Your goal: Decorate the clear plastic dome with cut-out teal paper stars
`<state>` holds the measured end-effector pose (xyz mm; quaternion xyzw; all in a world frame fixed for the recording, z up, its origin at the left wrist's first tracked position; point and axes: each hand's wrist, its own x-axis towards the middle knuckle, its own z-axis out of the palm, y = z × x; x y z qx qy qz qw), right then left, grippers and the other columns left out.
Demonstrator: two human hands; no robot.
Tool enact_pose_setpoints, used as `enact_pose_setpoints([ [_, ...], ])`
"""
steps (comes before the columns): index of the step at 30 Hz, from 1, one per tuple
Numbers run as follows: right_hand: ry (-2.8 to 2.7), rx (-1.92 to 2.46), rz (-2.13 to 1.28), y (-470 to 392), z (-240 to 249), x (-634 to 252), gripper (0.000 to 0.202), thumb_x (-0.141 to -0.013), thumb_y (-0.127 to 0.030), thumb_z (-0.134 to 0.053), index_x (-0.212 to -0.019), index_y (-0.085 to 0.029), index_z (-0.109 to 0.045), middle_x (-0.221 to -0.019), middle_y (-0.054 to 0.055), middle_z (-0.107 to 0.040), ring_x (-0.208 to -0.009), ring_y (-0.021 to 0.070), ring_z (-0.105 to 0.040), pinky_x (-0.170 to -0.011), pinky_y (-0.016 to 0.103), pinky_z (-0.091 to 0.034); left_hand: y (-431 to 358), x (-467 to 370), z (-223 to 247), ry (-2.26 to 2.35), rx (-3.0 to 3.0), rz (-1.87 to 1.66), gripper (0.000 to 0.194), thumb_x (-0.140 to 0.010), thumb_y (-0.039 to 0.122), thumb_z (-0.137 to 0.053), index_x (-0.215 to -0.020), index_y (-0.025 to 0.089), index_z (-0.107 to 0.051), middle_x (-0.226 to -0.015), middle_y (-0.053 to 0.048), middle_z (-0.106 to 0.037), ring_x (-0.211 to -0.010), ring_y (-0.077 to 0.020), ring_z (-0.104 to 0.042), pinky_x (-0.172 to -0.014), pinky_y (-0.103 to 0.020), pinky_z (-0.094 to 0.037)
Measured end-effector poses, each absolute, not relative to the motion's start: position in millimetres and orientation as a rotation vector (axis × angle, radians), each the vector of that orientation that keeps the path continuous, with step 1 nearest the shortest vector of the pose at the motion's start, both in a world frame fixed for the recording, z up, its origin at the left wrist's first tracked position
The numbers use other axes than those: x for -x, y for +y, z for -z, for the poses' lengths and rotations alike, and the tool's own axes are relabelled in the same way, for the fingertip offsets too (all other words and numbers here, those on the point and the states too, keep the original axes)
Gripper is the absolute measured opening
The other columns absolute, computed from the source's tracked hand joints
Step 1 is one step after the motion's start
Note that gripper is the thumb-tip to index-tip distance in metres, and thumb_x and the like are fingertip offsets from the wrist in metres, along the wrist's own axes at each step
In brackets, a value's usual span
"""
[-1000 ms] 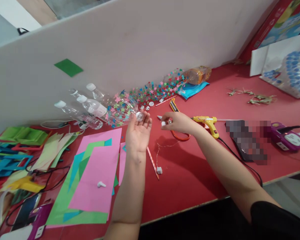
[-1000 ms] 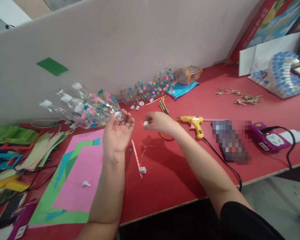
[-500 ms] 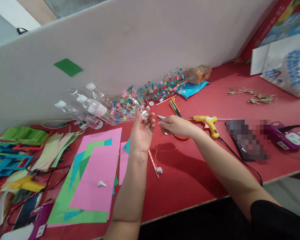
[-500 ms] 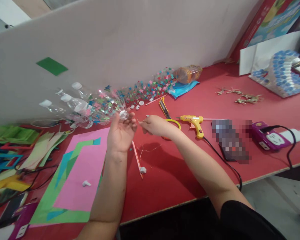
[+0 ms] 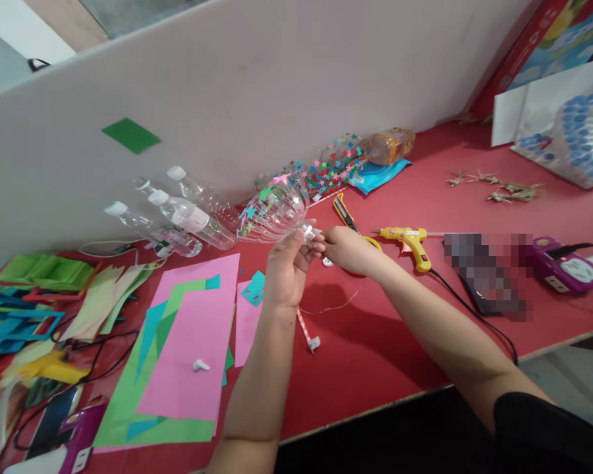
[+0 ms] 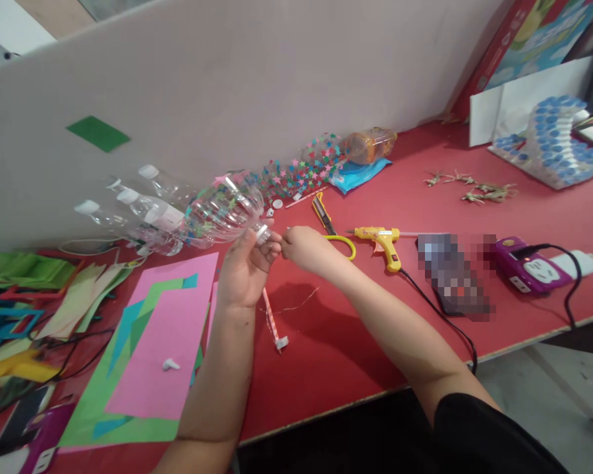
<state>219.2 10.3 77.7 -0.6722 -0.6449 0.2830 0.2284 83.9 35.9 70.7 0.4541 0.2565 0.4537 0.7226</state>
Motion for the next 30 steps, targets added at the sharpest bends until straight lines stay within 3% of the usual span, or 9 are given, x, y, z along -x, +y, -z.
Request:
enact_pose_setpoints([
  [3,-1.660,1.687,-0.832,8.7,-78.9,-222.8,0.006,-0.082,-0.019,-0.059,-0.079,-0.015,-0.063,-0.067,-0.001,-0.059,-0.062,0.0110,-0.051,-0.057,0.023,-0.033,38.9,-80.5,-73.2,0.572,-0.977,-1.048,0.037,-0.071,0.042,-0.082,-0.094,0.014,-0.074,-0.077,-0.003,-0.074,-0.064,-0.0077,-0.066,-0.064,-0.016,-0.053],
  [5,-1.550,1.484,-0.976,7.4,-80.1,-226.3,0.010,-0.077,-0.019,-0.065,-0.086,-0.016,-0.062,-0.069,-0.004,-0.057,-0.061,0.0099,-0.054,-0.057,0.021,-0.038,42.6,-76.7,-75.5,0.573,-0.956,-1.100,0.037,-0.069,0.041,-0.084,-0.093,0.014,-0.074,-0.079,-0.003,-0.073,-0.066,-0.0073,-0.067,-0.065,-0.015,-0.053],
  [10,-1.359,1.248,-1.185,6.0,-80.8,-227.6,0.010,-0.086,-0.021,-0.057,-0.078,-0.017,-0.061,-0.061,-0.003,-0.063,-0.051,0.0093,-0.059,-0.053,0.020,-0.048,49.7,-67.8,-80.4,0.592,-0.936,-1.175,0.036,-0.069,0.040,-0.083,-0.093,0.015,-0.074,-0.080,-0.003,-0.072,-0.069,-0.0072,-0.066,-0.067,-0.015,-0.053],
  [15,-1.240,1.105,-1.340,6.6,-76.1,-220.1,0.012,-0.087,-0.024,-0.057,-0.079,-0.016,-0.062,-0.050,-0.004,-0.062,-0.039,0.0080,-0.053,-0.041,0.018,-0.044,47.7,-69.3,-80.6,0.597,-0.983,-1.144,0.039,-0.069,0.045,-0.082,-0.096,0.018,-0.075,-0.084,-0.004,-0.073,-0.060,-0.0056,-0.058,-0.057,-0.017,-0.048],
  [21,-1.118,0.949,-1.321,7.7,-73.6,-211.2,0.013,-0.091,-0.031,-0.056,-0.084,-0.020,-0.053,-0.043,-0.008,-0.057,-0.031,0.0056,-0.040,-0.033,0.015,-0.029,43.9,-75.9,-78.1,0.668,-1.020,-1.174,0.037,-0.062,0.041,-0.088,-0.087,0.017,-0.077,-0.079,-0.002,-0.071,-0.052,-0.0022,-0.045,-0.046,-0.015,-0.035],
  [26,-0.999,1.006,-1.288,10.3,-71.2,-205.7,0.023,-0.087,-0.027,-0.064,-0.079,-0.023,-0.043,-0.042,-0.011,-0.054,-0.030,0.0045,-0.036,-0.032,0.014,-0.021,39.5,-79.5,-79.2,0.592,-1.007,-1.167,0.034,-0.067,0.041,-0.085,-0.091,0.019,-0.077,-0.088,-0.005,-0.075,-0.059,-0.0049,-0.052,-0.053,-0.017,-0.042],
  [30,-0.936,0.951,-1.340,11.8,-72.4,-210.6,0.016,-0.084,-0.019,-0.063,-0.079,-0.020,-0.048,-0.052,-0.009,-0.061,-0.034,0.0025,-0.039,-0.035,0.013,-0.029,39.6,-78.5,-80.3,0.613,-1.012,-1.141,0.036,-0.063,0.042,-0.087,-0.088,0.018,-0.077,-0.082,-0.005,-0.075,-0.062,-0.0074,-0.059,-0.059,-0.019,-0.049],
])
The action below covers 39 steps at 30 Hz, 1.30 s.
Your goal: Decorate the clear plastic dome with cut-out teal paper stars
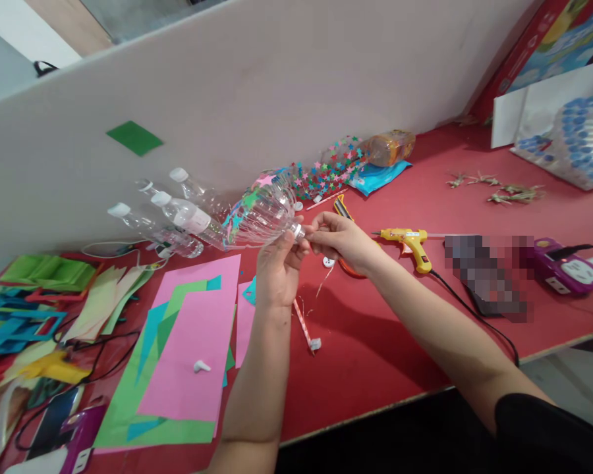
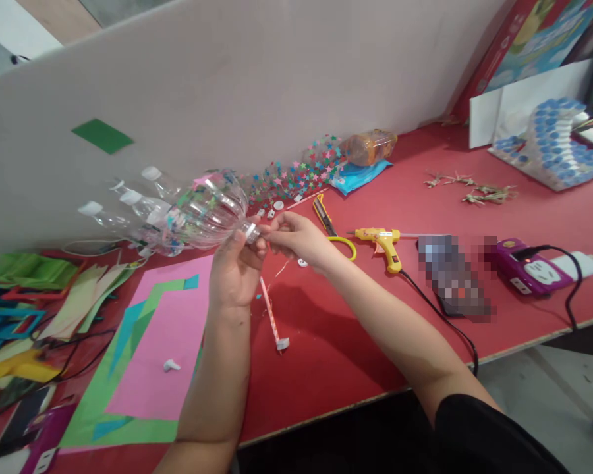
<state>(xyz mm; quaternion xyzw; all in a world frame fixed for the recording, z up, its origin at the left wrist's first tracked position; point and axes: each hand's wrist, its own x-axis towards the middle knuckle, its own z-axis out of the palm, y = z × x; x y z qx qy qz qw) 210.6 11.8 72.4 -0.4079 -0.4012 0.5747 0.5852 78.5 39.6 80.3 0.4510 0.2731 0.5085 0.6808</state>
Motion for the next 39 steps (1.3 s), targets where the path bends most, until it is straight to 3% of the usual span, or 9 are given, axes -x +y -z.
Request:
enact_pose_setpoints([
  [3,-0.940,0.989,-1.431,11.1,-75.8,-219.0,0.014,-0.079,-0.017,-0.065,-0.088,-0.019,-0.054,-0.063,-0.004,-0.069,-0.040,0.0055,-0.052,-0.040,0.016,-0.041,44.0,-73.7,-80.1,0.630,-1.048,-1.206,0.036,-0.063,0.041,-0.087,-0.087,0.016,-0.076,-0.080,-0.004,-0.074,-0.064,-0.0083,-0.063,-0.063,-0.019,-0.051],
  [5,-1.012,1.054,-1.497,10.2,-77.3,-223.8,0.014,-0.078,-0.016,-0.064,-0.090,-0.018,-0.058,-0.064,-0.002,-0.071,-0.041,0.0075,-0.056,-0.040,0.017,-0.041,47.6,-69.9,-80.2,0.634,-1.065,-1.278,0.035,-0.065,0.039,-0.087,-0.088,0.016,-0.076,-0.080,-0.004,-0.074,-0.066,-0.0080,-0.064,-0.066,-0.019,-0.052],
  [9,-1.115,1.150,-1.513,9.6,-76.1,-224.3,0.005,-0.080,-0.017,-0.063,-0.085,-0.016,-0.062,-0.060,-0.001,-0.070,-0.037,0.0065,-0.052,-0.036,0.016,-0.036,49.3,-67.3,-81.5,0.631,-1.081,-1.336,0.032,-0.067,0.037,-0.086,-0.089,0.016,-0.076,-0.082,-0.004,-0.074,-0.067,-0.0080,-0.065,-0.067,-0.020,-0.052],
  [15,-1.026,1.067,-1.402,12.8,-68.1,-213.8,0.006,-0.076,-0.012,-0.062,-0.081,-0.015,-0.063,-0.059,-0.003,-0.067,-0.043,0.0066,-0.054,-0.043,0.017,-0.043,43.1,-72.5,-81.0,0.601,-1.122,-1.262,0.032,-0.066,0.035,-0.087,-0.090,0.017,-0.076,-0.085,-0.004,-0.074,-0.065,-0.0073,-0.063,-0.064,-0.019,-0.050],
  [20,-0.976,0.940,-1.344,13.2,-67.2,-211.8,0.008,-0.075,-0.018,-0.067,-0.081,-0.016,-0.062,-0.061,-0.004,-0.067,-0.043,0.0060,-0.052,-0.044,0.018,-0.044,43.1,-72.8,-77.8,0.569,-1.123,-1.205,0.022,-0.071,0.034,-0.084,-0.081,0.016,-0.074,-0.085,-0.005,-0.075,-0.065,-0.0078,-0.063,-0.064,-0.020,-0.052],
  [24,-0.984,0.994,-1.365,10.6,-73.9,-213.5,0.016,-0.077,-0.017,-0.067,-0.090,-0.018,-0.059,-0.064,-0.004,-0.069,-0.045,0.0074,-0.056,-0.042,0.017,-0.045,45.3,-71.4,-78.5,0.602,-1.101,-1.230,0.026,-0.067,0.035,-0.085,-0.078,0.015,-0.074,-0.080,-0.004,-0.074,-0.067,-0.0082,-0.066,-0.066,-0.018,-0.053],
  [27,-1.077,1.134,-1.401,8.9,-76.7,-215.4,0.007,-0.080,-0.014,-0.063,-0.086,-0.017,-0.060,-0.060,-0.002,-0.068,-0.045,0.0088,-0.058,-0.043,0.018,-0.046,48.7,-68.8,-79.6,0.642,-1.076,-1.276,0.031,-0.066,0.037,-0.086,-0.085,0.016,-0.075,-0.080,-0.004,-0.074,-0.066,-0.0083,-0.066,-0.066,-0.018,-0.053],
  [35,-1.122,1.104,-1.263,8.7,-72.9,-207.1,0.015,-0.088,-0.020,-0.055,-0.074,-0.016,-0.060,-0.046,-0.006,-0.058,-0.036,0.0057,-0.046,-0.039,0.016,-0.038,50.0,-68.1,-76.2,0.628,-1.081,-1.204,0.034,-0.071,0.037,-0.083,-0.097,0.017,-0.076,-0.084,-0.005,-0.075,-0.056,-0.0051,-0.058,-0.052,-0.016,-0.045],
  [39,-1.073,1.088,-1.221,8.4,-72.6,-205.1,0.015,-0.088,-0.024,-0.056,-0.076,-0.016,-0.061,-0.045,-0.007,-0.055,-0.035,0.0047,-0.042,-0.038,0.016,-0.033,47.5,-71.3,-76.1,0.633,-1.066,-1.192,0.033,-0.068,0.036,-0.084,-0.093,0.017,-0.075,-0.084,-0.005,-0.075,-0.055,-0.0047,-0.057,-0.052,-0.016,-0.045],
])
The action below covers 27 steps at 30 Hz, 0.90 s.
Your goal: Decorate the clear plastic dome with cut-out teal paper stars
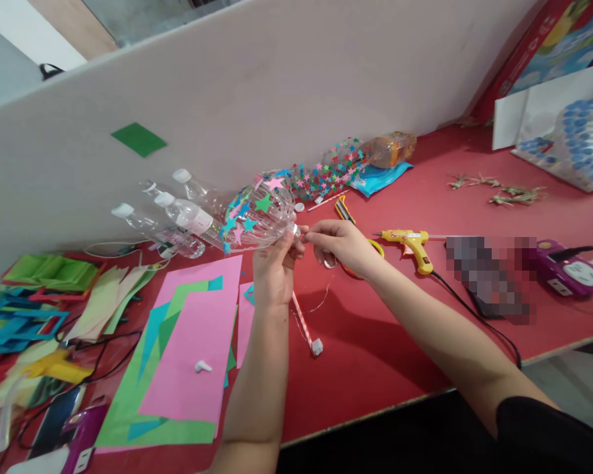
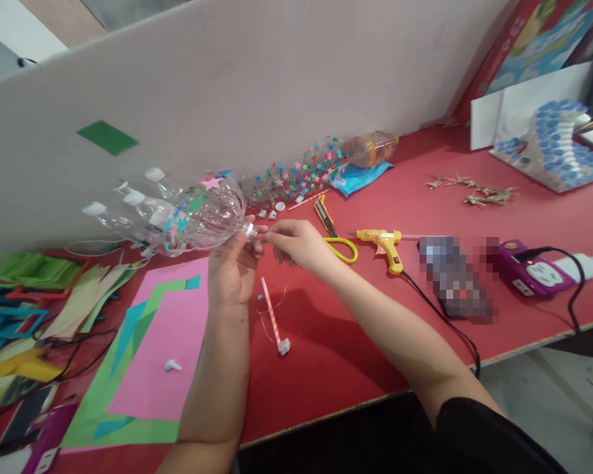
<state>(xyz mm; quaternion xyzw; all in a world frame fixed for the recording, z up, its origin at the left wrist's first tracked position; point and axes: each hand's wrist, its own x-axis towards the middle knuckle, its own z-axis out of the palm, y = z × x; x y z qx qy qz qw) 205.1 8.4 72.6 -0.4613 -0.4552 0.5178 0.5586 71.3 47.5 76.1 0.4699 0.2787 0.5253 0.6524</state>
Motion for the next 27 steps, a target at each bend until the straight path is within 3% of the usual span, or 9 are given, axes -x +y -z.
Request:
enact_pose_setpoints([
  [5,-1.120,1.162,-1.161,7.1,-73.5,-209.0,0.015,-0.089,-0.029,-0.056,-0.082,-0.017,-0.062,-0.044,-0.008,-0.052,-0.036,0.0060,-0.042,-0.038,0.017,-0.031,49.9,-68.3,-78.1,0.641,-1.014,-1.190,0.037,-0.066,0.042,-0.086,-0.090,0.016,-0.074,-0.077,-0.002,-0.073,-0.064,-0.0062,-0.064,-0.061,-0.016,-0.051],
  [12,-1.188,1.252,-1.170,5.4,-78.2,-211.7,0.013,-0.087,-0.027,-0.060,-0.077,-0.019,-0.056,-0.053,-0.006,-0.057,-0.042,0.0076,-0.050,-0.045,0.020,-0.040,54.0,-64.3,-80.2,0.661,-0.981,-1.232,0.039,-0.063,0.040,-0.088,-0.091,0.016,-0.075,-0.077,-0.002,-0.073,-0.065,-0.0073,-0.066,-0.063,-0.017,-0.053],
  [18,-1.220,1.280,-0.485,-5.7,-90.4,-215.8,0.010,-0.086,-0.024,-0.062,-0.094,-0.019,-0.062,-0.089,0.001,-0.065,-0.075,0.0113,-0.058,-0.067,0.023,-0.047,54.7,-66.8,-77.0,0.684,-1.031,-1.194,0.034,-0.062,0.038,-0.089,-0.083,0.015,-0.074,-0.074,-0.002,-0.073,-0.063,-0.0083,-0.066,-0.061,-0.018,-0.054],
  [23,-1.398,1.244,-0.207,-23.6,-105.6,-222.9,0.013,-0.093,-0.019,-0.054,-0.101,-0.022,-0.062,-0.089,0.002,-0.061,-0.078,0.0131,-0.057,-0.072,0.026,-0.048,50.8,-70.5,-74.9,0.681,-1.118,-1.119,0.031,-0.063,0.037,-0.088,-0.077,0.014,-0.073,-0.072,-0.004,-0.073,-0.060,-0.0097,-0.066,-0.059,-0.021,-0.053],
  [27,-1.509,1.242,-0.043,-26.9,-108.3,-226.8,0.013,-0.096,-0.018,-0.050,-0.095,-0.021,-0.063,-0.088,0.003,-0.061,-0.076,0.0127,-0.056,-0.071,0.027,-0.047,45.8,-72.3,-74.3,0.700,-1.199,-1.043,0.030,-0.064,0.037,-0.087,-0.078,0.014,-0.075,-0.073,-0.005,-0.073,-0.062,-0.0113,-0.066,-0.061,-0.023,-0.054],
])
